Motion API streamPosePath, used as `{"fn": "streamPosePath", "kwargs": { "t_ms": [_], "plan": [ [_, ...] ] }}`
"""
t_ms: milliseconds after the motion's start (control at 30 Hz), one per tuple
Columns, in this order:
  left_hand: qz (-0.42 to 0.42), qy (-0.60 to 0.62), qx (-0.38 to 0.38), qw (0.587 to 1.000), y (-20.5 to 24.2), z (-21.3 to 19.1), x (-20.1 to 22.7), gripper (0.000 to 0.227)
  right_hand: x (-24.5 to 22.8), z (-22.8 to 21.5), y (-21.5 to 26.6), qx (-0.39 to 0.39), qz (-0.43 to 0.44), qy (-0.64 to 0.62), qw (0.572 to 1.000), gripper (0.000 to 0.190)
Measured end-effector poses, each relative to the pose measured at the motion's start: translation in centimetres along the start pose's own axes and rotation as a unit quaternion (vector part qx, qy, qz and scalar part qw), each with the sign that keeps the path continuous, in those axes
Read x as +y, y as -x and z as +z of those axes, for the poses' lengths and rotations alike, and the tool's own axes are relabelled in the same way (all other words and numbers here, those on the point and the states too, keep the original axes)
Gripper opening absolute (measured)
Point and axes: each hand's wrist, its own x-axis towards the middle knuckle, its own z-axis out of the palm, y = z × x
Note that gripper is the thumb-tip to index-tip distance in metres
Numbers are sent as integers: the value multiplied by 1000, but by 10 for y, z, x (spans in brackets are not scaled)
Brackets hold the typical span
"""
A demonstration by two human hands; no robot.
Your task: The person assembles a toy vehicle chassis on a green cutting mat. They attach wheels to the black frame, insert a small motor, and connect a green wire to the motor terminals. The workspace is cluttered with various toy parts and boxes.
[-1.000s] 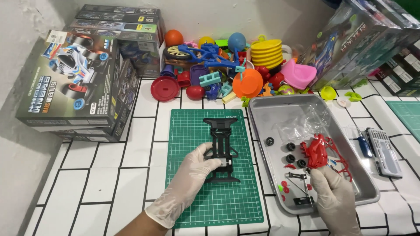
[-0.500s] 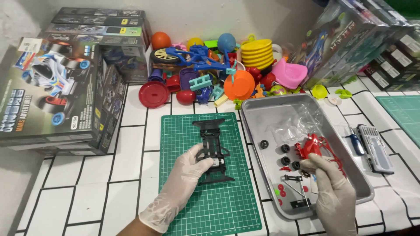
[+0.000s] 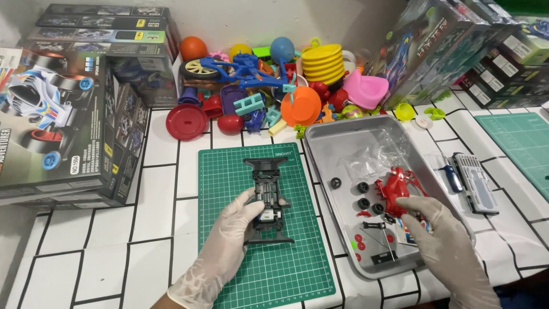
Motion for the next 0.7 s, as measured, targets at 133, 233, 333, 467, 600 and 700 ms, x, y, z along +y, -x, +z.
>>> {"fn": "streamPosePath", "kwargs": {
  "t_ms": [133,233,333,467,600,700],
  "plan": [
    [57,128,-67,988,0,4,-1,46,13,1,-4,-51,2,73,996,28],
    [71,132,-93,984,0,4,-4,43,21,12,-12,-112,19,159,981,33],
    [61,140,-100,983,0,4,-5,44,32,20,-21,-127,-62,279,950,33],
    [51,151,-85,984,-4,1,-9,50,8,2,-12,-146,-27,244,958,24],
    [68,164,-110,978,0,2,-6,52,32,-4,-8,-126,-37,237,962,20],
    [59,200,-113,971,-3,3,-8,46,-12,-13,-1,-218,82,216,948,16]
  ]
}}
